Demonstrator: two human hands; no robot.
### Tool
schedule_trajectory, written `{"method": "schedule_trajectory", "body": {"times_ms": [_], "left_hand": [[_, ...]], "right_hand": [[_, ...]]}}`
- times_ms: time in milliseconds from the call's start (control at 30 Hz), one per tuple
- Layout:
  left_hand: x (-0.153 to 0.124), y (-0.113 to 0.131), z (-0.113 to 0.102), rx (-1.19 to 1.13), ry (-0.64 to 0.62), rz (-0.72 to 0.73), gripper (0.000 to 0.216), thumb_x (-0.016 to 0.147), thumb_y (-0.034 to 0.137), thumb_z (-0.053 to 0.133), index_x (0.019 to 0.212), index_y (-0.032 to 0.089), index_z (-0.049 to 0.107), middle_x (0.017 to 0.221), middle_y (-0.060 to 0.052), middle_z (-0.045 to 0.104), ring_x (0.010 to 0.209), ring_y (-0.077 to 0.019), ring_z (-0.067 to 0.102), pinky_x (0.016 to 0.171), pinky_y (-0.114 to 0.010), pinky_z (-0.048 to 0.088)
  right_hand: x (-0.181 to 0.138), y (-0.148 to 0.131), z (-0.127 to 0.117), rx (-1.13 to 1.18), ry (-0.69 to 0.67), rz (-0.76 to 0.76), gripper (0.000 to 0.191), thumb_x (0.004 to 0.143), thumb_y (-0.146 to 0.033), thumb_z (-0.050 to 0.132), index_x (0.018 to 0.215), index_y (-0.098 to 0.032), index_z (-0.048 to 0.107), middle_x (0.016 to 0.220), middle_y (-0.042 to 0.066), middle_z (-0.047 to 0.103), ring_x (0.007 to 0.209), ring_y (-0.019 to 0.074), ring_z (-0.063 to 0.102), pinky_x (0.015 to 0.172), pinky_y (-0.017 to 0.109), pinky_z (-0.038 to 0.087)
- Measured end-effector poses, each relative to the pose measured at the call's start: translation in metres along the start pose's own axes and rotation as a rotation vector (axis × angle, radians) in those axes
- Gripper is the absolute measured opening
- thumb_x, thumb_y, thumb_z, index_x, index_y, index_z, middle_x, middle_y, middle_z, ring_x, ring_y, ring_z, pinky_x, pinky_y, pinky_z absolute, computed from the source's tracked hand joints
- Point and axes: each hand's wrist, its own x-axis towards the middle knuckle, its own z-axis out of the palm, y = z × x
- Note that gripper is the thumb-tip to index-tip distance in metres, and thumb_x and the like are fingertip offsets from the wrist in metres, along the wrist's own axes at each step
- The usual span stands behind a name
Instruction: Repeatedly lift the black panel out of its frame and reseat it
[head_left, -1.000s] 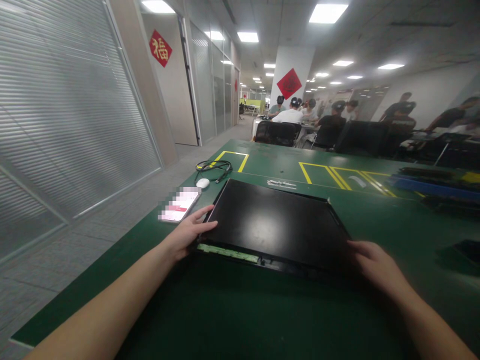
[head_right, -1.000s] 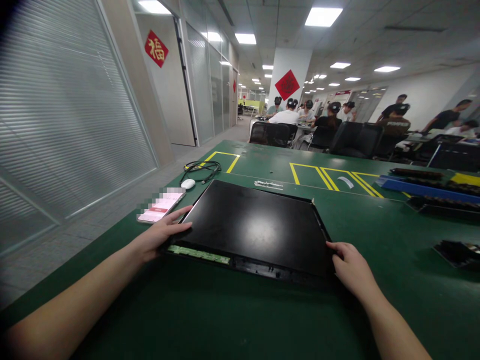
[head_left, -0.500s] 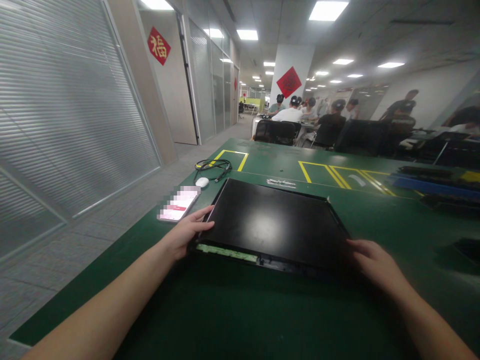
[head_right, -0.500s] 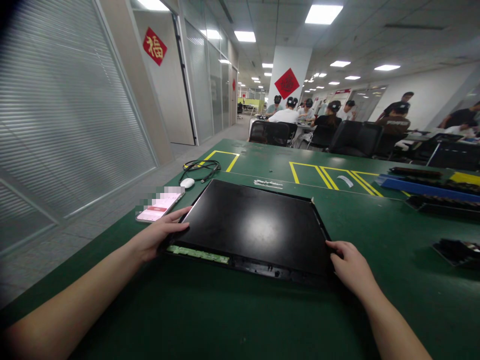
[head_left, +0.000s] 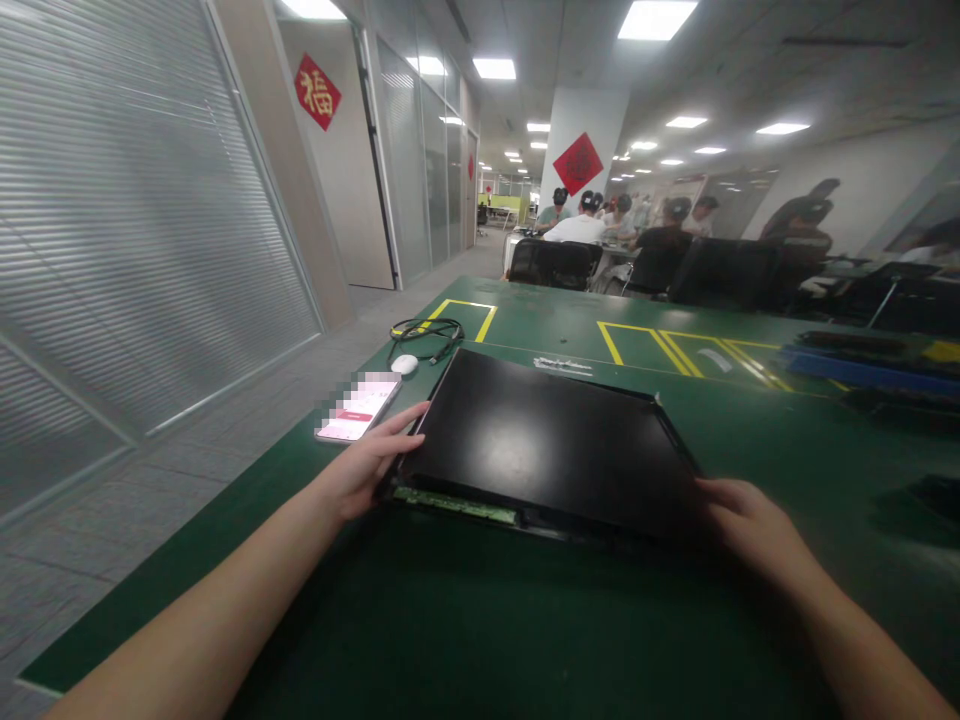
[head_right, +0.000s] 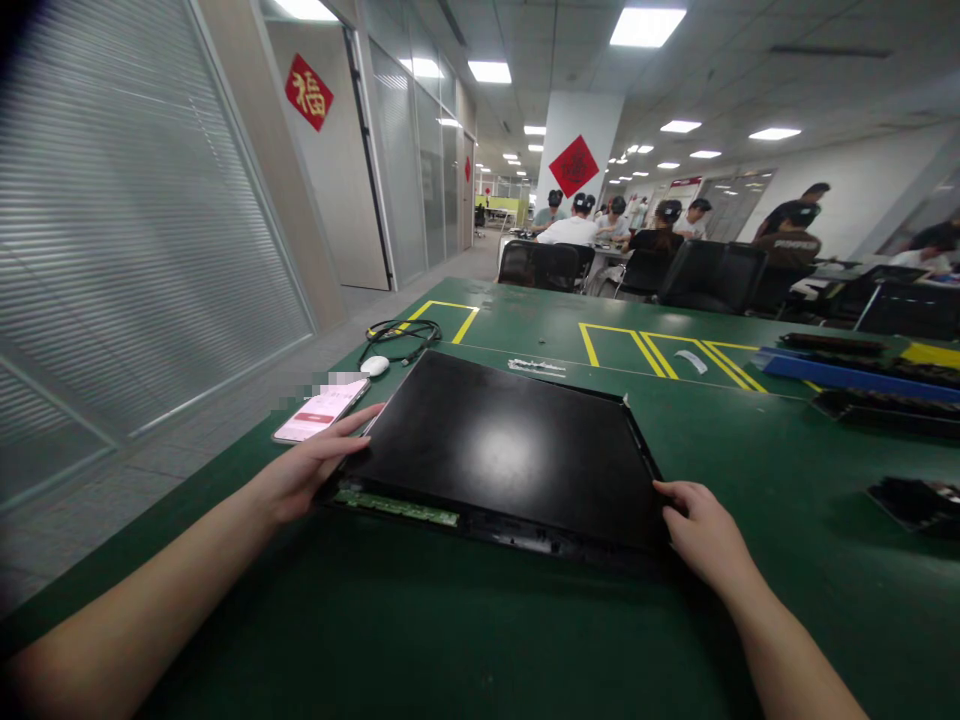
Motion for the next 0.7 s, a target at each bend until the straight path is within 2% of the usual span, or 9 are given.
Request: {"method": "schedule_trajectory", "body": {"times_ms": [233, 433, 600, 700], "left_hand": [[0.001, -0.0002, 0.0008, 0.036, 0.021, 0.012, 0.09, 0.068, 0.003, 0.073, 0.151, 0.02, 0.044, 0.109, -0.013, 0.078, 0.081, -0.0294, 0.078, 0.066, -0.035, 0.062], [0.0015, 0.0009, -0.0013, 0.052, 0.028, 0.073, 0.085, 0.065, 0.004, 0.077, 0.146, 0.013, 0.051, 0.133, -0.017, 0.068, 0.109, -0.0296, 0.071, 0.086, -0.031, 0.057], [0.0009, 0.0021, -0.0004, 0.066, 0.027, 0.08, 0.082, 0.063, 0.005, 0.077, 0.142, 0.014, 0.056, 0.126, -0.014, 0.073, 0.118, -0.0303, 0.066, 0.094, -0.032, 0.053], [0.0014, 0.0015, 0.0001, 0.057, 0.032, 0.089, 0.079, 0.059, 0.005, 0.079, 0.136, 0.014, 0.06, 0.129, -0.014, 0.071, 0.124, -0.0313, 0.063, 0.096, -0.032, 0.052]], "right_hand": [[-0.0002, -0.0006, 0.0005, 0.007, 0.028, -0.019, 0.041, 0.074, -0.024, 0.051, 0.106, -0.016, 0.076, 0.117, 0.014, 0.07, 0.094, 0.0254, 0.069, 0.076, 0.034, 0.055], [0.0014, 0.0032, 0.0014, 0.014, -0.002, -0.017, 0.044, 0.075, -0.027, 0.05, 0.109, -0.015, 0.075, 0.114, 0.014, 0.07, 0.092, 0.0254, 0.069, 0.077, 0.035, 0.055], [0.0015, 0.003, 0.0012, 0.005, 0.028, -0.018, 0.043, 0.074, -0.027, 0.051, 0.107, -0.016, 0.076, 0.118, 0.014, 0.068, 0.095, 0.026, 0.068, 0.074, 0.034, 0.055], [0.0024, 0.0044, 0.0026, 0.023, 0.015, -0.016, 0.042, 0.073, -0.027, 0.052, 0.107, -0.017, 0.076, 0.115, 0.013, 0.07, 0.095, 0.0256, 0.068, 0.075, 0.034, 0.054]]}}
